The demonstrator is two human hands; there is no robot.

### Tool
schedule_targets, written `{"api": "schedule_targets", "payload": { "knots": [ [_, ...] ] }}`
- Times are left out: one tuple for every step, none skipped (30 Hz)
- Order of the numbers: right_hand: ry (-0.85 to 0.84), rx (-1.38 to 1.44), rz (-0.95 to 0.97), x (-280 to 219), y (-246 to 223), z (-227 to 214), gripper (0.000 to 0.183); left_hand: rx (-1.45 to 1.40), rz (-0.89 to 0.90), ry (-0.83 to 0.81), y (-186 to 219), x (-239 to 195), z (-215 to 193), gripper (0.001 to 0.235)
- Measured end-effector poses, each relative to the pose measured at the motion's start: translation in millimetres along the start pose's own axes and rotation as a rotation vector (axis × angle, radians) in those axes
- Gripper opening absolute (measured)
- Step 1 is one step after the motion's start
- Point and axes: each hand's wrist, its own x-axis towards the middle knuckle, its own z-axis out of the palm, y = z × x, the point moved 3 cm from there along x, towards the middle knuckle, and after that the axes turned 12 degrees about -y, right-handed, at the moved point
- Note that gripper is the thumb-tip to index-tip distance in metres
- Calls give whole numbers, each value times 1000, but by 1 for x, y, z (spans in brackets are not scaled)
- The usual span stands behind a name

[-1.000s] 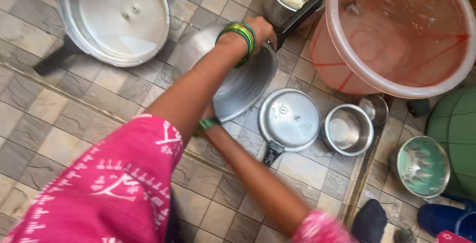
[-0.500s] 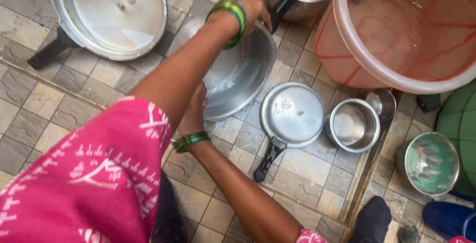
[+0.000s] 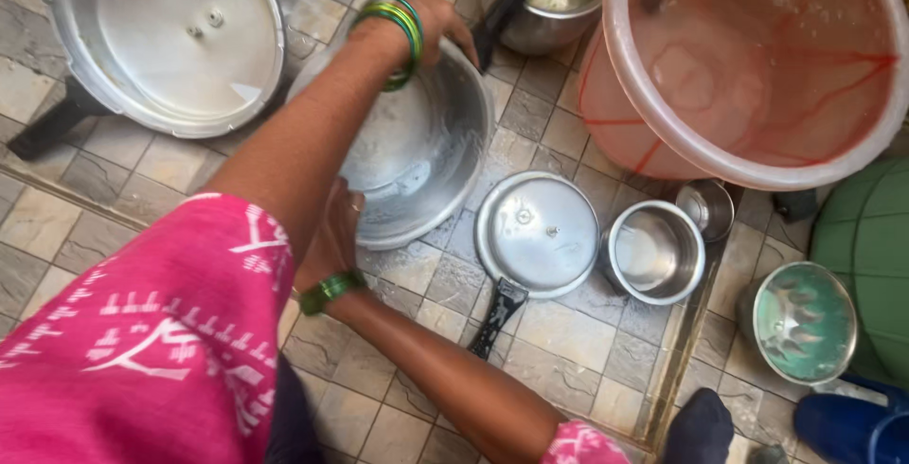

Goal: The person scrubs the interior and exterior of a pressure cooker pot and its lid using a metal scrubber and water from a nearby bucket. The person rinses the items and places them on the tiled floor.

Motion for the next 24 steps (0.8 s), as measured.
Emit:
{"api": "schedule_targets", "payload": {
  "knots": [
    [-47,-18,-40,3,-2,6,45,28,20,-32,3,0,2,71],
    [-108,-43,-98,3,2,7,43,62,76,-34,9,-2,3,69],
    [-219,-81,-146,7,19,-1,40,99,136,-22,17,0,0,68],
    [-199,-258,-210,3,37,-9,34,137,195,-10,24,0,-4,66],
    [-185,-442,-267,-7,63,-23,28,176,157,-53,34,4,-6,65],
    [-149,-509,-222,-11,86,-28,30,214,118,-96,44,5,-6,65],
    [-116,-565,-176,-18,105,-29,32,251,74,-149,51,0,-3,64],
    [-29,-620,-208,-23,118,-33,35,255,68,-87,61,-4,-5,69],
    [59,-666,-246,-23,124,-31,39,263,56,-31,65,-15,-9,74],
    [148,-710,-283,-20,125,-29,42,271,43,25,68,-26,-14,80],
    [151,-666,-276,-17,121,-19,40,157,-54,84,61,-43,-18,79],
    [153,-621,-269,-12,116,-12,38,43,-151,141,46,-66,-20,79],
    [152,-583,-251,-13,109,-7,36,-51,-270,72,28,-81,-20,74],
    [176,-537,-250,-16,100,-1,41,-85,-174,321,12,-112,-16,81],
    [206,-494,-255,-14,93,-1,45,-169,-387,279,-13,-129,-7,64],
    [235,-451,-261,-16,83,2,50,-195,-253,450,-20,-142,7,60],
    [153,-367,-170,-16,79,4,54,-218,-120,623,-29,-152,19,57],
    [71,-284,-79,-18,75,6,58,-289,-137,622,-42,-149,29,56],
    [-15,-204,10,-20,75,0,62,-365,-155,624,-51,-148,40,56],
    [-86,-177,-61,-20,73,-11,57,-440,-171,625,-59,-144,47,56],
    [-167,-138,-133,-19,67,-20,53,-438,-144,633,-62,-148,52,57],
    [-249,-98,-204,-17,65,-38,53,-436,-118,641,-63,-153,54,58],
    [-487,1,-169,-8,69,-57,52,-430,-82,645,-61,-152,49,60],
    [-724,101,-134,8,79,-85,51,-400,-85,651,-60,-156,42,59]
  ]
}}
